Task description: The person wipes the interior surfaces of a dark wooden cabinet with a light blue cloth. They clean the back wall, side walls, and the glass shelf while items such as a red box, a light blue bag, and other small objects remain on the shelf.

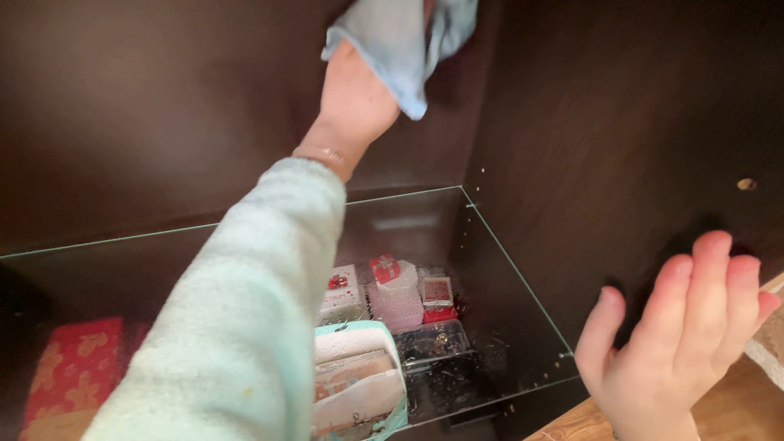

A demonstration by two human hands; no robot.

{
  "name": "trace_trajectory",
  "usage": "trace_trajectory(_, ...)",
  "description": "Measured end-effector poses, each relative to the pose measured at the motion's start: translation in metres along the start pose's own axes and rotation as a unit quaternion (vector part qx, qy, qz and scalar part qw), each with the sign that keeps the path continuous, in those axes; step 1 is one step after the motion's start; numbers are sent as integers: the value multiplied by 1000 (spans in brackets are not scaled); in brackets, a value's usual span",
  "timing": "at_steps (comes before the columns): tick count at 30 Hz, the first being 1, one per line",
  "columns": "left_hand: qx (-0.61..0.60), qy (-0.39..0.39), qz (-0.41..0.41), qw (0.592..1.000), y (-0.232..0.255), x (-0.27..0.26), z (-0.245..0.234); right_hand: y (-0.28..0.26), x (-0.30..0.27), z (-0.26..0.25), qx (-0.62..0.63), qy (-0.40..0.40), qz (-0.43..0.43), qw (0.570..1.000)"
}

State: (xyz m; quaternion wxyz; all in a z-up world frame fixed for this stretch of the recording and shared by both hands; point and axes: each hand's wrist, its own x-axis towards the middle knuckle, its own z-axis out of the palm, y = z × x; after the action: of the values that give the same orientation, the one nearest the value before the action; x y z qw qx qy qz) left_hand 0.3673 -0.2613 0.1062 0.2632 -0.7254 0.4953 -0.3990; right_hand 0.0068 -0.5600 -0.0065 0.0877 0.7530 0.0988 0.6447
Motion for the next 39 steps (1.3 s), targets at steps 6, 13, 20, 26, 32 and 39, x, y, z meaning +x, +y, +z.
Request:
trace_trajectory(6, -56, -48, -41, 996, 15, 33, -20, 10, -23, 6, 43, 22, -3, 999)
trace_trajectory(13, -113, -111, -103, 982, 28, 67, -91, -9, -12, 2, 149, 21, 184, 971)
trace_trajectory(20, -181, -186, -149, 954, 53, 86, -138, -17, -19, -1, 286, 21, 325, 901)
trace_trajectory(26, -227, -243, -183, 925, 68, 74, -77, -18, -9, -7, 296, 3, 336, 894)
trace_trajectory(32, -339, -8, -128, 932, 81, 43, 64, -16, -5, -8, 300, 4, 304, 904)
trace_trajectory(39, -9, -47, 61, 997, 83, 26, 70, -11, -9, -6, 307, 1, 295, 905)
